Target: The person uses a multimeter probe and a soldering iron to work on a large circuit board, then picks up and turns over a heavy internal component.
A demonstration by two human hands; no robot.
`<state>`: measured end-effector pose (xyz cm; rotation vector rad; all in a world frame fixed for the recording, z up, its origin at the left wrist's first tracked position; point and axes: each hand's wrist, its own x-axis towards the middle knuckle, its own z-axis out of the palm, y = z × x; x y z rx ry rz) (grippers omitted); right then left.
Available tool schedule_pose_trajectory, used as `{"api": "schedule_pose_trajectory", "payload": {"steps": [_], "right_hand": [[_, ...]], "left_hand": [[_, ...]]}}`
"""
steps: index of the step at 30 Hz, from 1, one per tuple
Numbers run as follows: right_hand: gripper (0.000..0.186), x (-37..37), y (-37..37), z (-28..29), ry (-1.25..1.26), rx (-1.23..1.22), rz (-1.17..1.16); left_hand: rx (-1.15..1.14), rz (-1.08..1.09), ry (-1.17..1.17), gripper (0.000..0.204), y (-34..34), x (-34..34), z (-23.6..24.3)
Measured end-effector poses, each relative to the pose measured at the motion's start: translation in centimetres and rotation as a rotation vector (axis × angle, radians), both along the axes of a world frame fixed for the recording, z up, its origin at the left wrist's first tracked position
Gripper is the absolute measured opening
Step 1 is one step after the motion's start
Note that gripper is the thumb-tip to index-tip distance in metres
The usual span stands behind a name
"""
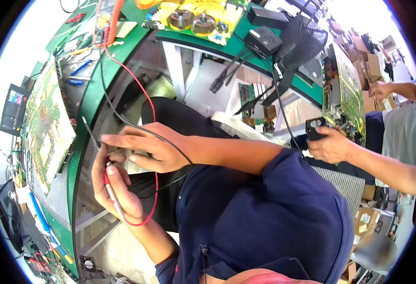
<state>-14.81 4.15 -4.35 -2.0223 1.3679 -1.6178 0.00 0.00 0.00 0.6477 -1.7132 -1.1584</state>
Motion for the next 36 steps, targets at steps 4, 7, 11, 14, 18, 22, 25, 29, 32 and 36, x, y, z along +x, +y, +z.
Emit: {"api": "schedule_pose_trajectory", "payload": {"steps": [4, 7, 11, 14, 18, 22, 25, 29, 32, 36], "right_hand": [[0.065, 0.5, -0.6, 1.5, -0.038, -0.106, 0.000], [0.064, 1.3, 0.4, 1.0, -0.014, -0.039, -0.044], [0.050, 0.8, -0.2, 0.2, -0.072, -0.126, -0.069], [0.045, 0.4, 0.0, 0.0, -0.065, -0.087, -0.095], [0.045, 0.4, 0.6, -0.3, -0.057, -0.017, -0.109], [0.043, 0.6, 0.5, -0.7, -0.110, -0.065, -0.153], [0.043, 0.3, 0.9, -0.3, -0.150, -0.059, -0.198], [0.046, 0.3, 0.9, 0.0, -0.200, -0.039, -0.205], [0.048, 0.2, 1.1, 0.1, -0.227, -0.023, -0.220], [0.048, 0.4, 1.2, 0.3, -0.258, 0.014, -0.233]], "left_hand": [[0.050, -0.005, 0.008, 0.035, 0.0, 0.4, -0.7], [0.122, -0.060, -0.029, 0.035, 0.8, 1.4, -1.9], [0.118, -0.140, 0.004, 0.042, 0.5, 0.9, -2.2], [0.118, -0.108, 0.012, 0.059, 0.7, 1.1, -2.6], [0.099, -0.052, -0.075, 0.076, 1.1, 1.5, -2.9], [0.012, 0.043, -0.070, 0.082, 1.4, 1.3, -2.9], [-0.007, 0.089, -0.035, 0.082, 1.5, 1.6, -3.2], [0.026, 0.097, -0.033, 0.078, 1.2, 3.1, -4.0], [0.057, 0.093, -0.025, 0.073, 0.9, 4.3, -5.0], [0.068, 0.164, 0.055, 0.064, 0.3, 5.0, -5.3]]}}
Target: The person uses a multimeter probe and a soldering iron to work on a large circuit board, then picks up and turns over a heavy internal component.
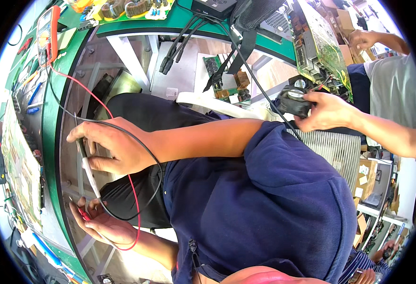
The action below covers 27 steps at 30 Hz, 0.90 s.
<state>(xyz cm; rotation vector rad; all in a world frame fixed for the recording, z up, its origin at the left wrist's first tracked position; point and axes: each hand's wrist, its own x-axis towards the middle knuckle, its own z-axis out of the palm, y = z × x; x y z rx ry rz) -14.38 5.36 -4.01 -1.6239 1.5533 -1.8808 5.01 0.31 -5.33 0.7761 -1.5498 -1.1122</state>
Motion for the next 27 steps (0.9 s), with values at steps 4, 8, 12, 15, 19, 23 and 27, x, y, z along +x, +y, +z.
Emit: {"api": "schedule_pose_trajectory", "payload": {"steps": [4, 8, 12, 15, 19, 23, 27], "right_hand": [[0.043, 0.5, -0.3, 0.1, -0.032, -0.023, -0.008], [0.038, 0.8, -0.3, 0.4, -0.045, -0.042, 0.026], [0.036, 0.7, -0.3, 0.4, -0.077, -0.037, 0.107], [0.035, 0.8, -0.2, 0.5, -0.077, -0.012, 0.125], [0.033, 0.5, -0.1, 0.7, -0.071, -0.010, 0.122], [0.034, 0.5, 0.2, 1.1, -0.072, 0.014, 0.103], [0.035, 0.3, 0.3, 1.1, -0.082, 0.009, 0.096]], "left_hand": [[-0.011, 0.057, 0.086, 0.054, 0.5, -1.0, 1.2], [-0.028, 0.103, 0.116, 0.050, 0.2, -1.8, 2.7], [-0.007, 0.086, 0.178, 0.049, 0.2, -2.6, 4.1], [-0.017, 0.071, 0.174, 0.048, 0.4, -3.1, 4.7], [-0.047, 0.027, 0.168, 0.047, 0.3, -3.0, 4.3], [-0.084, 0.059, 0.143, 0.046, 0.8, -3.1, 4.5], [-0.070, 0.049, 0.151, 0.046, 0.5, -2.8, 4.3]]}}
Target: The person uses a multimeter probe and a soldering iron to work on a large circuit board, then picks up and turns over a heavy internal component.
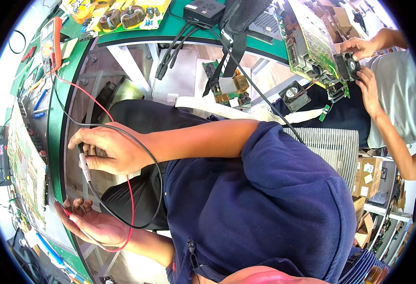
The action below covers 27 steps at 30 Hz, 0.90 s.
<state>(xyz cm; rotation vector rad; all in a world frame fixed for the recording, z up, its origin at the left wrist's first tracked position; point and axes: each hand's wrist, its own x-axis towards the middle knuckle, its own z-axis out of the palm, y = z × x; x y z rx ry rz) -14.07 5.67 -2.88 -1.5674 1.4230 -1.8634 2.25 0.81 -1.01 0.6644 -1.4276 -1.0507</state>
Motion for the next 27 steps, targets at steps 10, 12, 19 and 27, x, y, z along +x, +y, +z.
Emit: {"api": "schedule_pose_trajectory", "payload": {"steps": [10, 12, 19, 27], "right_hand": [[0.034, -0.2, -0.1, 0.0, 0.001, -0.018, 0.020], [0.034, -0.1, 0.1, 0.2, -0.003, -0.001, 0.026], [0.034, 0.1, -0.1, -0.2, -0.009, 0.018, 0.038], [0.033, -0.1, 0.3, -0.1, -0.016, 0.037, 0.043]], "left_hand": [[-0.054, 0.091, -0.093, 0.044, -0.8, 1.4, -0.7], [-0.059, 0.114, -0.085, 0.044, -0.9, 1.4, -0.6], [-0.075, 0.118, -0.099, 0.043, -1.0, 1.6, -0.6], [-0.073, 0.116, -0.078, 0.042, -1.0, 1.5, -0.8]]}}
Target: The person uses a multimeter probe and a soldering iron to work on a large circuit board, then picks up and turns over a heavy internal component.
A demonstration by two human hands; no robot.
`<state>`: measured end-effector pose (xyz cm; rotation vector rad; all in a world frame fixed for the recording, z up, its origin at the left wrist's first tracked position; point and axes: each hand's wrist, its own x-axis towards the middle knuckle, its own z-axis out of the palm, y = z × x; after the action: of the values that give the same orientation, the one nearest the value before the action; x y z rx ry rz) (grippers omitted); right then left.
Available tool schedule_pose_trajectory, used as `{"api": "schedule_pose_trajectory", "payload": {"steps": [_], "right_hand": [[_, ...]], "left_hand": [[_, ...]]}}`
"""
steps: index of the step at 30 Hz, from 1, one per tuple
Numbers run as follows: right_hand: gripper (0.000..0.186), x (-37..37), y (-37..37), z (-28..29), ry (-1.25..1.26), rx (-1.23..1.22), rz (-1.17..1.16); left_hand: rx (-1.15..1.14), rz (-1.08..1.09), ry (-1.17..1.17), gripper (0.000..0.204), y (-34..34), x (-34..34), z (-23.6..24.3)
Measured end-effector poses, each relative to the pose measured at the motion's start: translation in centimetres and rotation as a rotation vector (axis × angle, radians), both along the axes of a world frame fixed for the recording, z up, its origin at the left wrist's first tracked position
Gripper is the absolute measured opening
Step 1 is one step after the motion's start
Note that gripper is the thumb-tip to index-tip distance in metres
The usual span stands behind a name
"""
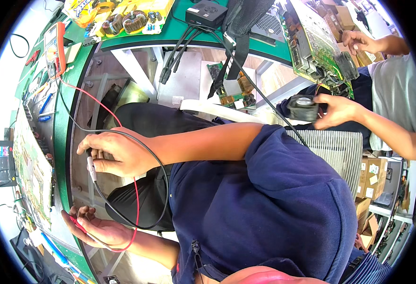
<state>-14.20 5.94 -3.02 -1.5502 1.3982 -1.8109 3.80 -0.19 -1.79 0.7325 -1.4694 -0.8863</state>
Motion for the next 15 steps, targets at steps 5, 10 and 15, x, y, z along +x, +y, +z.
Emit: {"api": "schedule_pose_trajectory", "payload": {"steps": [5, 10, 15], "right_hand": [[0.032, 0.05, 0.04, -0.01, -0.012, -0.003, -0.001], [0.032, 0.01, -0.10, -0.37, -0.009, -0.002, 0.005], [0.032, 0.02, -0.07, -0.42, -0.010, 0.000, 0.014]], "left_hand": [[-0.024, 0.020, -0.035, 0.042, 0.09, -0.14, -0.10], [-0.030, 0.029, -0.045, 0.042, 0.42, -0.43, 0.05], [-0.026, 0.032, -0.038, 0.042, 0.53, -0.51, 0.12]]}}
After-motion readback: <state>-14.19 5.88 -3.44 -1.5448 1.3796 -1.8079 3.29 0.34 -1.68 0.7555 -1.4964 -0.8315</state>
